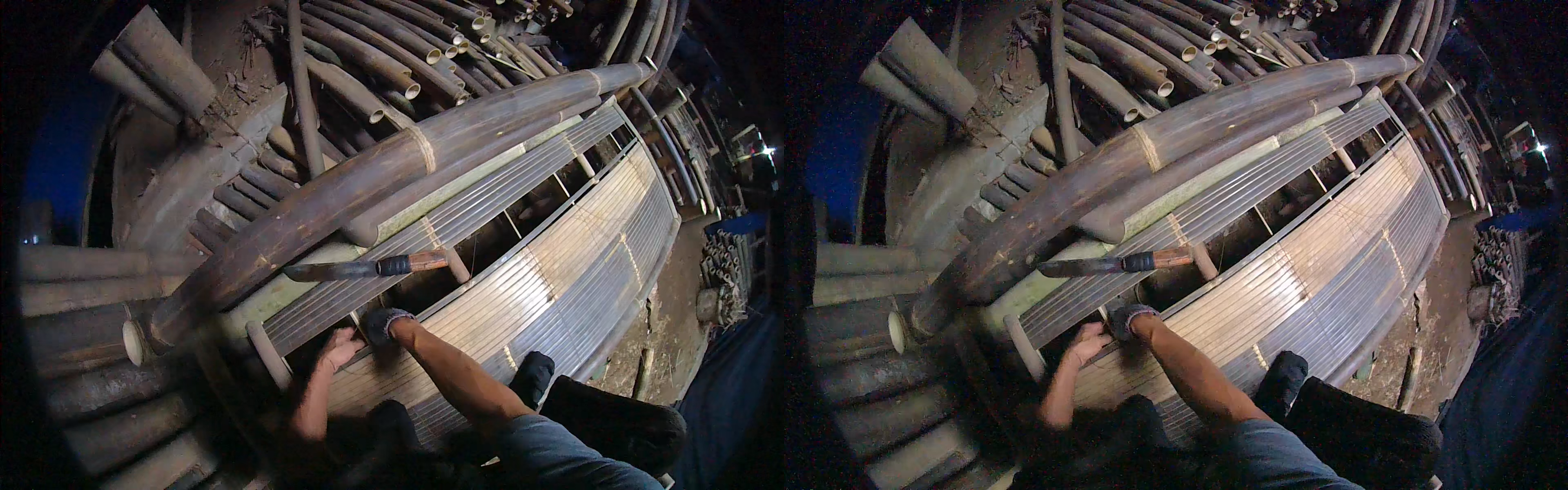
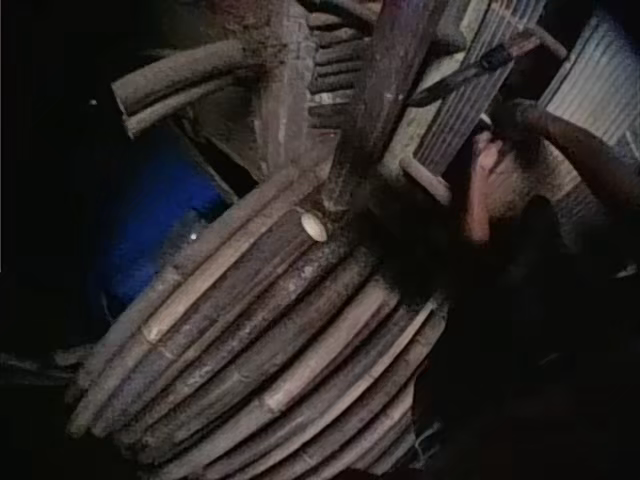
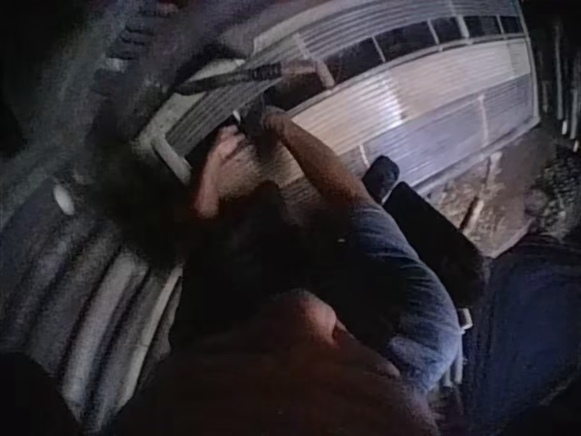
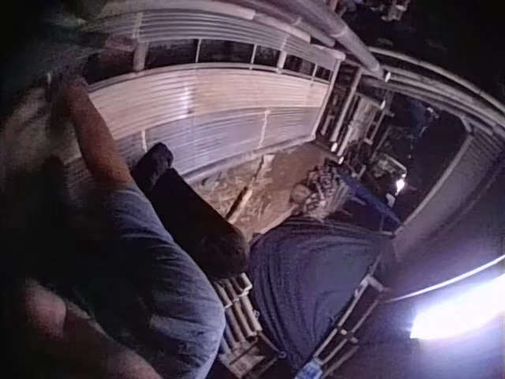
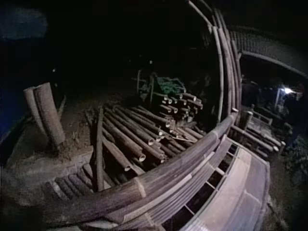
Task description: The person is weaving thin bamboo strips into a larger bamboo frame structure. They use a hammer to tap the strips into place and secure them within the frame.
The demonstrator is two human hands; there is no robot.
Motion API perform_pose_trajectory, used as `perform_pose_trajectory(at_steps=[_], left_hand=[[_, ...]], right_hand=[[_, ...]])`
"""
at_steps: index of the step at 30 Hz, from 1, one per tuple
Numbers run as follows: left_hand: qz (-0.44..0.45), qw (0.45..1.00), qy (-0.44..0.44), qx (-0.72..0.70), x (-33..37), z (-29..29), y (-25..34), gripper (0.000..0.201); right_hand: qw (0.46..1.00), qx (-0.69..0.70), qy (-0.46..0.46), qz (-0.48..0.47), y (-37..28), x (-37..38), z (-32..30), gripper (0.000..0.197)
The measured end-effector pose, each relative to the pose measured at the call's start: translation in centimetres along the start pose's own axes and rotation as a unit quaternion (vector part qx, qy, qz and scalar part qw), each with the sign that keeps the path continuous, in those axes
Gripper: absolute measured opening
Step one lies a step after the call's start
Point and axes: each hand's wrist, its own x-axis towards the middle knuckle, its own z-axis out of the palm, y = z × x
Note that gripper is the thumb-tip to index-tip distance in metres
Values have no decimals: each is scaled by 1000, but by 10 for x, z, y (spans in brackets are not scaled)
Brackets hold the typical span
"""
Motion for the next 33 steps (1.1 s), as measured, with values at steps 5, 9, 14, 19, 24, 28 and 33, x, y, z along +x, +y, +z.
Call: perform_pose_trajectory(at_steps=[5,9,14,19,24,28,33], left_hand=[[1,986,132,-103,-41,-2,18,24],[3,959,26,-282,-80,-14,41,21],[44,967,-48,-247,-98,-24,57,24],[24,967,208,-147,-75,15,28,31],[108,941,288,141,-54,51,2,28],[86,931,289,207,-60,55,0,25],[86,923,298,229,-61,53,-1,26]], right_hand=[[989,-56,138,-11,-13,-36,-4,32],[922,-10,302,-243,-30,-84,-4,31],[978,139,36,-149,10,-184,-20,28],[951,-257,-169,-13,165,-414,-42,36],[813,-370,-371,255,285,-545,-24,32],[747,-351,-363,433,248,-514,-41,43],[930,-255,14,265,141,-372,-55,34]])
